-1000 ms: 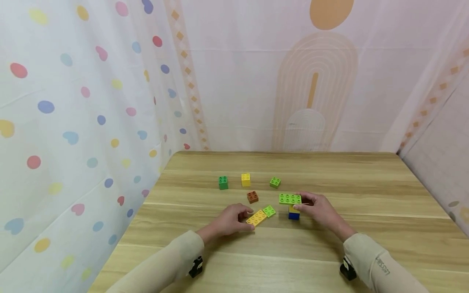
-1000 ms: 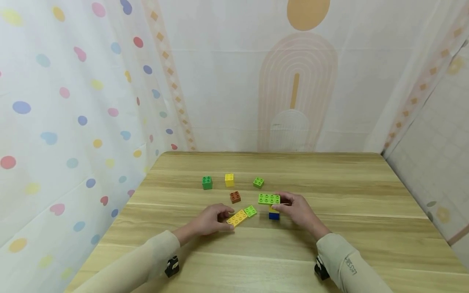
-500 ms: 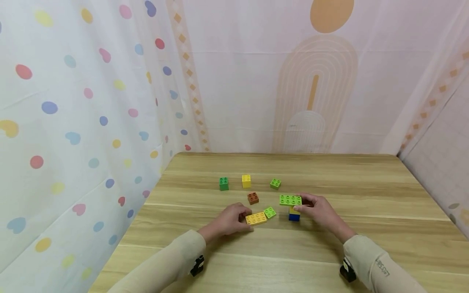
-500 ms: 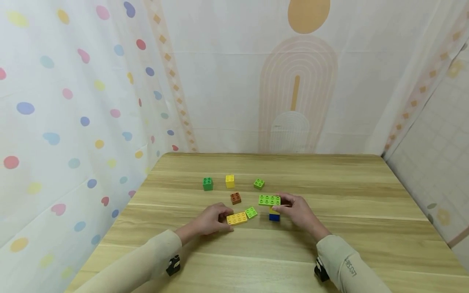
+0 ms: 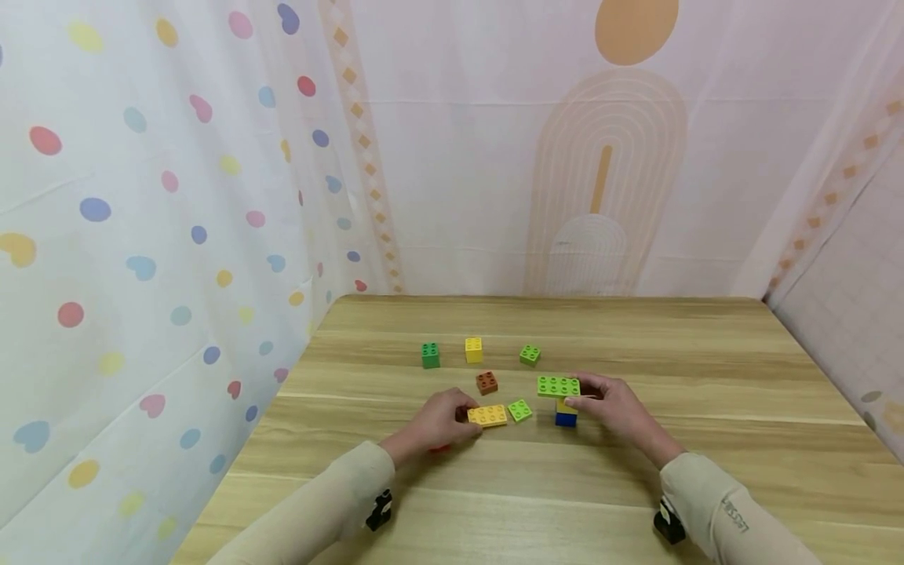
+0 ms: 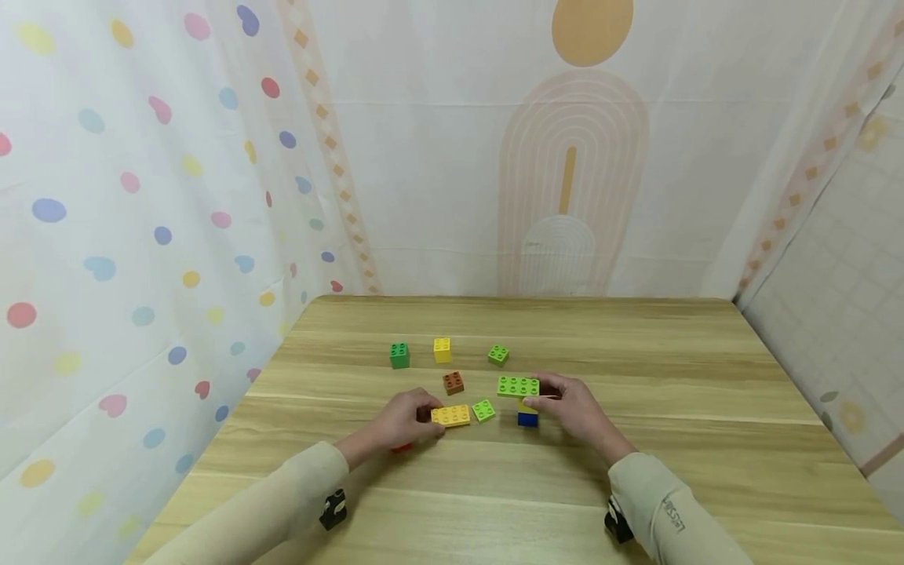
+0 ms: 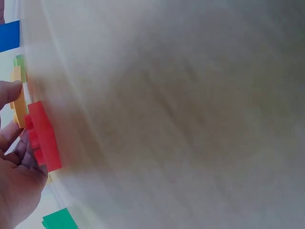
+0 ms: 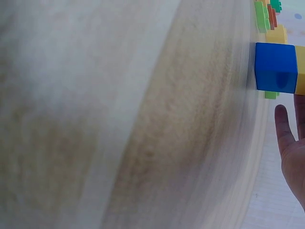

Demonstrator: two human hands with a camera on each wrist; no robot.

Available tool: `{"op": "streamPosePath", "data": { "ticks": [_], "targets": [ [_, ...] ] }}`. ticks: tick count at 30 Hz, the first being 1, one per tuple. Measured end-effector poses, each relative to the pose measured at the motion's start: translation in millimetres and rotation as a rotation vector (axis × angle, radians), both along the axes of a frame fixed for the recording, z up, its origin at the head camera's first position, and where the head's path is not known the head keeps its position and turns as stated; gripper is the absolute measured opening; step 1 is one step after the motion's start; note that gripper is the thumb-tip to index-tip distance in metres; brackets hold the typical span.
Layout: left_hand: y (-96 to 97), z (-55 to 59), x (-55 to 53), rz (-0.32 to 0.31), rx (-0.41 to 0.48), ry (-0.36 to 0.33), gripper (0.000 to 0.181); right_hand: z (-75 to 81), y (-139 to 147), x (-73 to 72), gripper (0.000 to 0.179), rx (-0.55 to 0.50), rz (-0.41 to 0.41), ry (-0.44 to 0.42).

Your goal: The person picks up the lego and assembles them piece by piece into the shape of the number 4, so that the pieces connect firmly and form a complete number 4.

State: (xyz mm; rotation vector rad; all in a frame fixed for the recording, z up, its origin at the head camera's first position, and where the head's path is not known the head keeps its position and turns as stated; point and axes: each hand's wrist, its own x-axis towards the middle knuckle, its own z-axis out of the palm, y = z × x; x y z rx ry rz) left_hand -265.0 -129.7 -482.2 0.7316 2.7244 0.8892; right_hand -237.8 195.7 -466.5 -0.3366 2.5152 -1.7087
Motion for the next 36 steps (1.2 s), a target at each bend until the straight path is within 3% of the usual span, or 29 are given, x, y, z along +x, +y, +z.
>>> {"op": "streamPosePath", "data": {
  "ticks": [6, 20, 27, 36],
  "targets": [
    [-1.5, 4.1, -3.5, 0.020, 0.057, -0.017, 0.019, -0.1, -0.7, 0.1, 0.048, 0.015, -0.005, 0.002],
    [5.5, 21.3, -11.5, 0.046, 0.213, 0.062, 0.029, -1.9, 0.2, -1.1, 0.049, 0.017, 0.001, 0.002],
    [8.6, 24.9, -13.1, 0.078, 0.268, 0.021, 0.027, -2.8, -0.2, -1.4, 0.050, 0.006, 0.001, -0.007],
    [26.4, 39.4, -21.2, -0.012, 0.312, 0.036, 0.027, -1.8, 0.4, -0.7, 0.049, 0.021, -0.007, -0.009]
  ]
}}
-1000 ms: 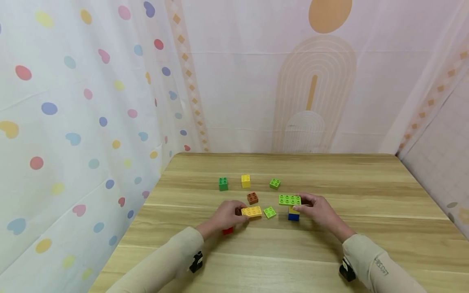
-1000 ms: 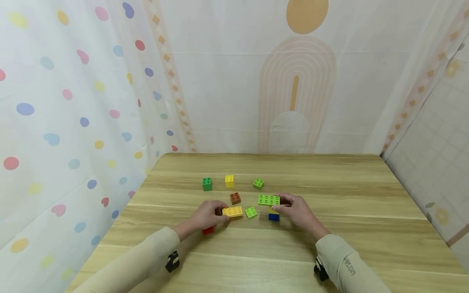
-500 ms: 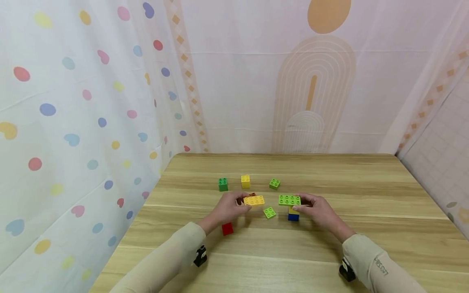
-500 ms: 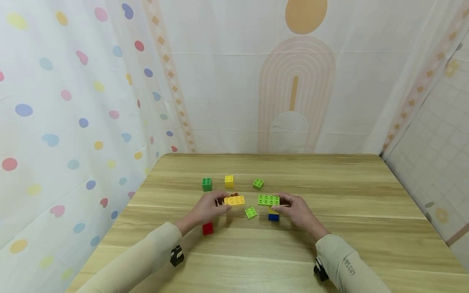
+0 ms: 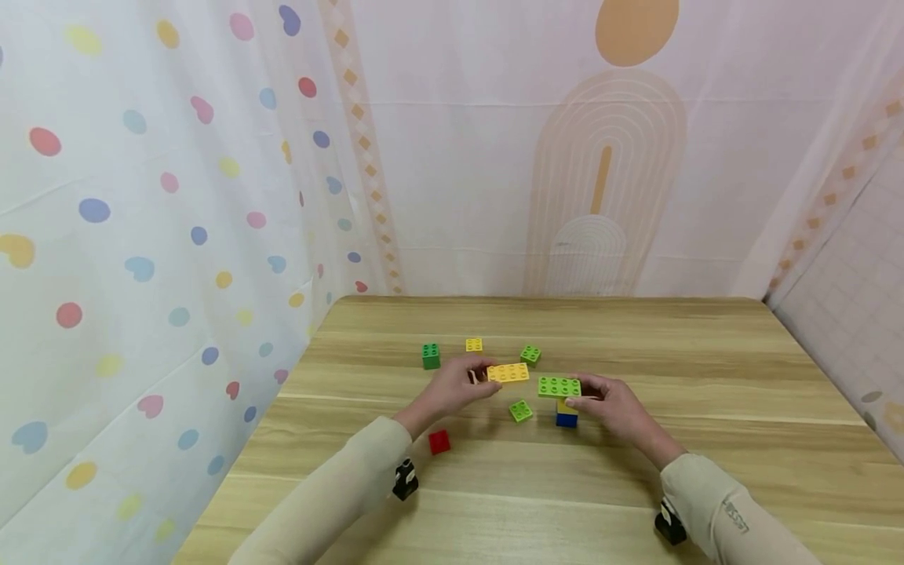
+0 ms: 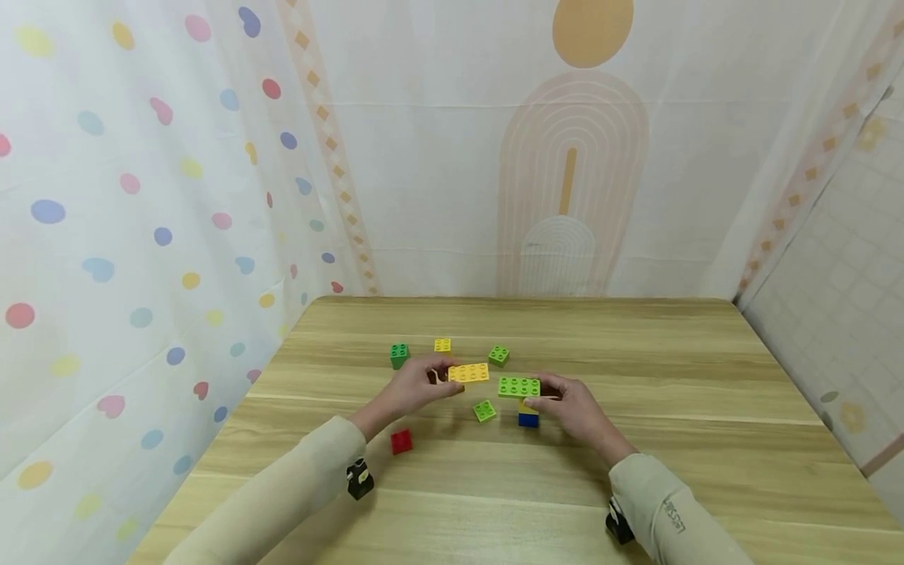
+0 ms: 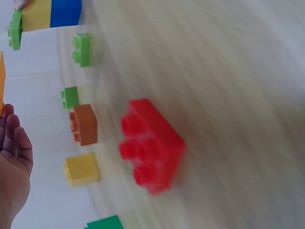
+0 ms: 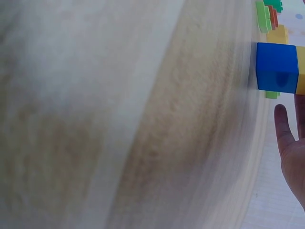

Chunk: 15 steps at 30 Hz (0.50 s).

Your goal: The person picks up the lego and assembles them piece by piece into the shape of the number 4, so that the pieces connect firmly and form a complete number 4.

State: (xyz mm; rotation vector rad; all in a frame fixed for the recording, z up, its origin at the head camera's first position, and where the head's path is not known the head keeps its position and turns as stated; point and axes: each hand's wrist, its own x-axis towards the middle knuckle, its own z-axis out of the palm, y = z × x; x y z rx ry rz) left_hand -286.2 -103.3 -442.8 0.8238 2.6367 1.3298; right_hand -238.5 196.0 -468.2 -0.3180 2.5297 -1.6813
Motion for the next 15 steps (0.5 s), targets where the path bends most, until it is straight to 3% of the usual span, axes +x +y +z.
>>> {"op": "streamPosePath", "data": {
  "ticks": [9, 15],
  "targets": [
    [22.1, 5.2, -3.4, -0.062, -0.029, 0.005, 0.037, 0.8, 0.1, 1.4, 0.051, -0.005, 0.003, -0.006],
    [31.2, 7.6, -5.1, -0.105, -0.045, 0.023, 0.031, -1.5, 0.3, -0.3, 0.050, -0.003, -0.001, -0.006]
  ]
}}
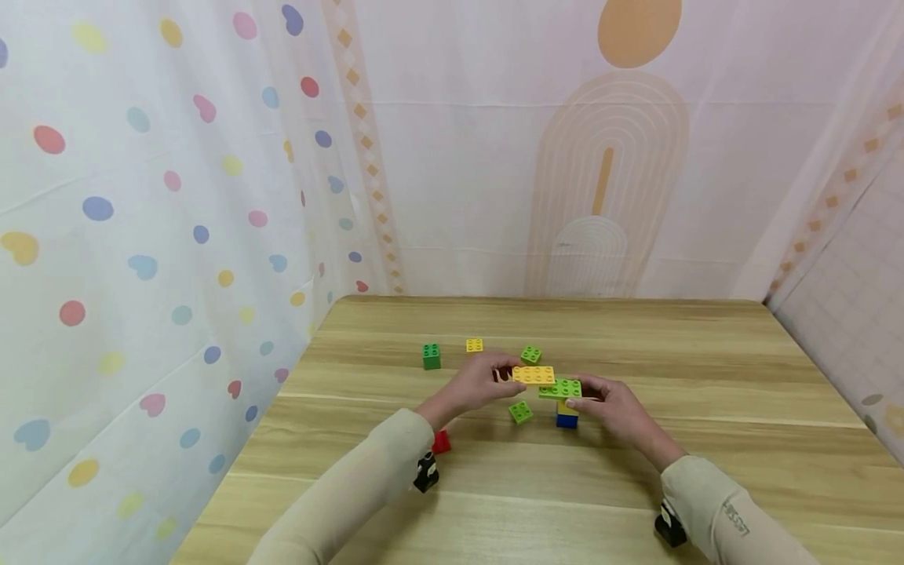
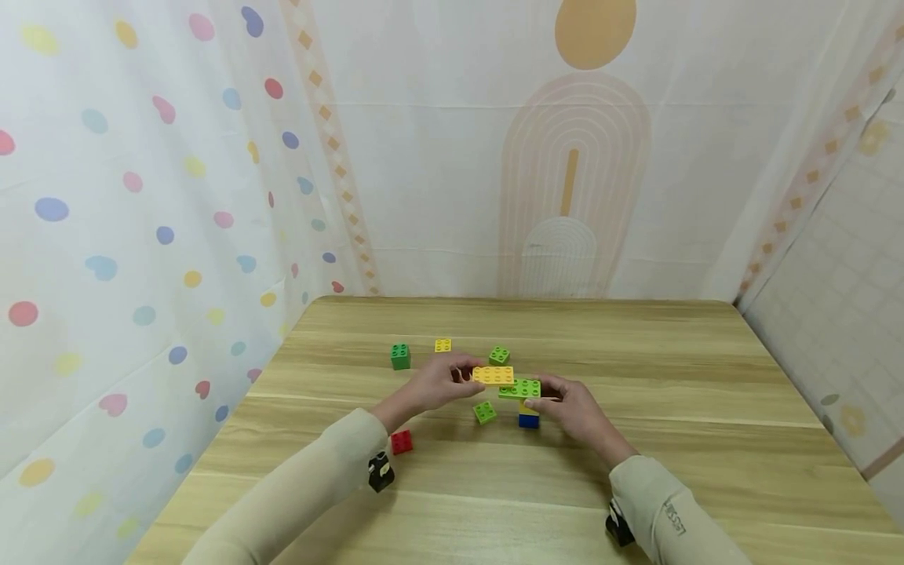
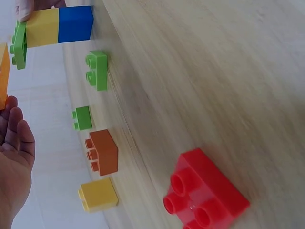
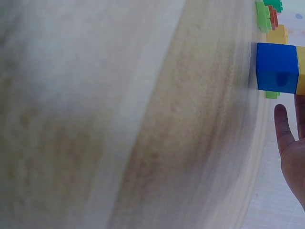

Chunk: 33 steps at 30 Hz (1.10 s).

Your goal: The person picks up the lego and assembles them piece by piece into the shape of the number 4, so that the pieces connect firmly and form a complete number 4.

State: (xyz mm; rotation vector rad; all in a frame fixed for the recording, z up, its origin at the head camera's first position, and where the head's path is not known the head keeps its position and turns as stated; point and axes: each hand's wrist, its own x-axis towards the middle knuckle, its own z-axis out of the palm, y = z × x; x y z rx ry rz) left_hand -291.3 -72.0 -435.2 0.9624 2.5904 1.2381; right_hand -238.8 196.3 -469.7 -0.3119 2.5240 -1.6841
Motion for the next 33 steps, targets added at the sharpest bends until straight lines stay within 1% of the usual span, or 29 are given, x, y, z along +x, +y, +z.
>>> {"op": "streamPosePath", "data": {
  "ticks": [2, 8, 15, 18, 21, 25, 28, 33],
  "targets": [
    [2.5, 0.7, -0.5, -0.018, -0.010, 0.012, 0.029, -0.3, 0.2, -0.1, 0.050, -0.006, 0.004, 0.001],
    [7.2, 1.3, -0.8, -0.057, -0.019, 0.011, 0.027, 0.9, -0.5, 1.6, 0.050, -0.029, 0.009, -0.012],
    [7.9, 3.7, -2.4, -0.093, -0.041, 0.015, 0.026, 1.1, -1.3, 1.1, 0.049, -0.036, 0.005, -0.016],
    [8.0, 6.0, -3.2, -0.103, -0.054, 0.004, 0.026, 0.6, -0.6, 0.5, 0.049, -0.025, 0.008, -0.011],
    [8.0, 8.8, -4.0, -0.108, -0.087, 0.011, 0.025, 0.9, -0.3, 0.4, 0.050, -0.020, 0.007, -0.010],
    [9.3, 11.8, -5.4, -0.114, -0.148, 0.043, 0.025, 1.4, -0.3, 0.7, 0.050, -0.009, 0.009, -0.003],
    [10.5, 13.1, -6.2, -0.115, -0.184, 0.054, 0.026, 1.1, -0.8, 1.0, 0.048, 0.003, 0.004, -0.002],
    [11.3, 13.3, -6.1, -0.122, -0.207, 0.062, 0.028, 0.6, -2.1, 1.7, 0.047, -0.001, -0.001, -0.005]
  ]
}}
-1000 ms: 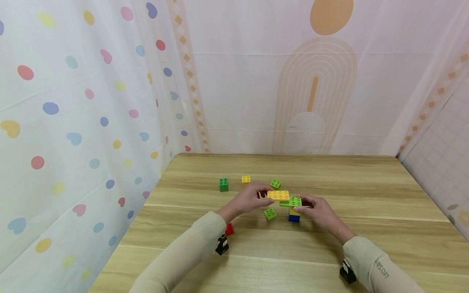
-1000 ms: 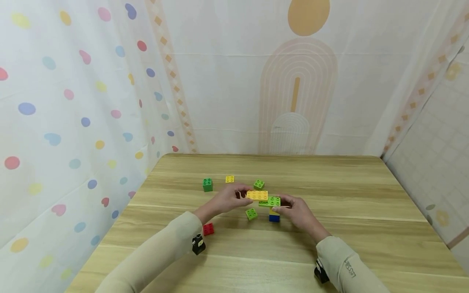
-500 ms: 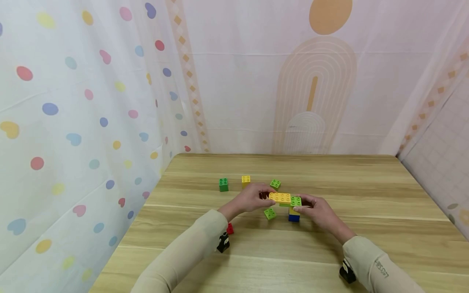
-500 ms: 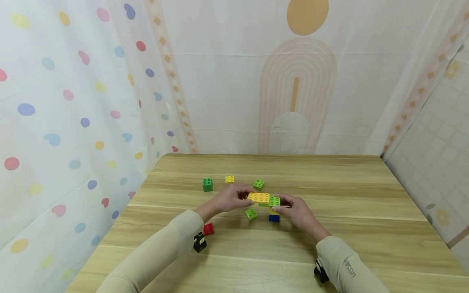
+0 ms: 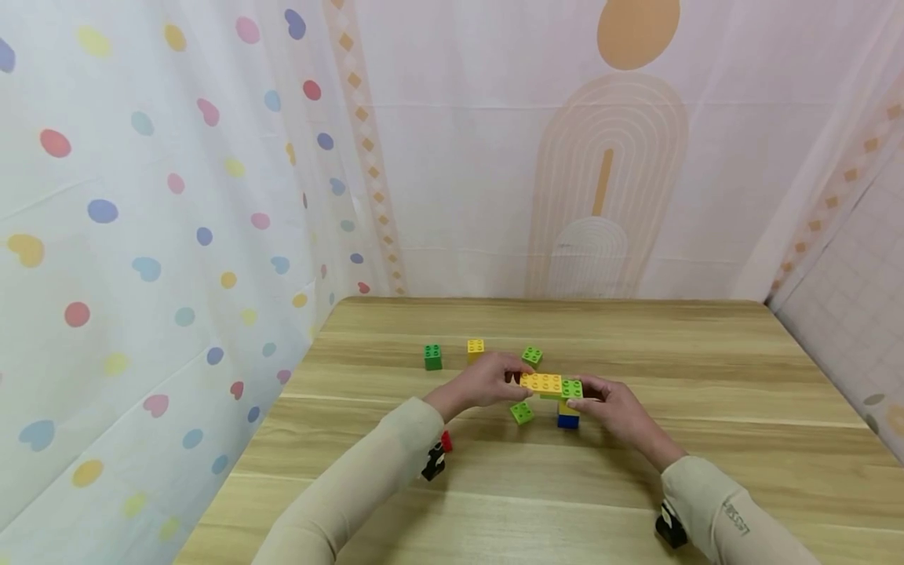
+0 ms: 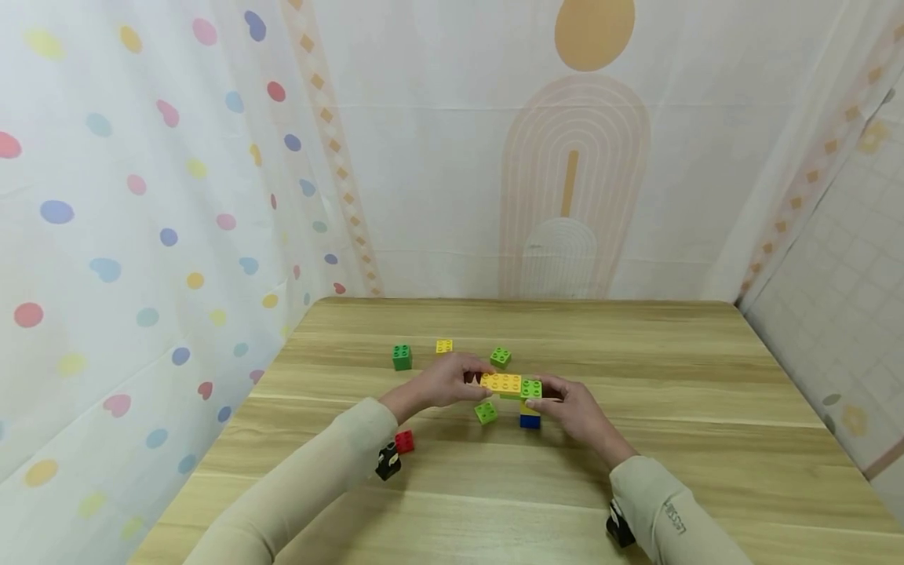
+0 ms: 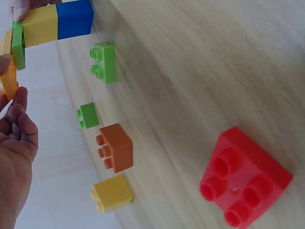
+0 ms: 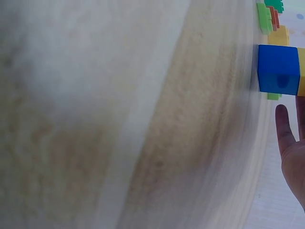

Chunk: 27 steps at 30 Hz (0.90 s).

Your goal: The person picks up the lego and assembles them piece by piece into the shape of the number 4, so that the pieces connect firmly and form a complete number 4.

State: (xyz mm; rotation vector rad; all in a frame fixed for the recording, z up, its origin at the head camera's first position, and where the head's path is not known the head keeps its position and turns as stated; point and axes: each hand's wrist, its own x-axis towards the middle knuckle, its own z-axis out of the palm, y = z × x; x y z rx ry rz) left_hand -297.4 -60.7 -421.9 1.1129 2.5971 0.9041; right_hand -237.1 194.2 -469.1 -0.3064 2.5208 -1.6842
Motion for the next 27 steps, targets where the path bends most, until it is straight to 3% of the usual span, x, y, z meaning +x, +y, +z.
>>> {"op": "streamPosePath", "data": {
  "ticks": [10, 17, 23, 27],
  "targets": [
    [8.7, 0.8, -7.4, -0.001, -0.061, 0.024, 0.032, -1.4, 6.6, -2.8, 0.050, -0.005, -0.007, 0.003],
    [5.8, -11.5, -7.3, 0.046, 0.053, -0.040, 0.031, -3.9, 4.4, -6.8, 0.050, 0.008, -0.011, -0.004],
    [7.6, -18.8, -1.1, 0.084, 0.148, -0.141, 0.040, -2.6, 3.2, -5.3, 0.050, 0.004, -0.017, -0.007],
    [7.0, -21.8, 3.3, 0.115, 0.190, -0.162, 0.033, -2.8, 1.0, -4.4, 0.051, -0.006, -0.003, -0.011]
  ]
}}
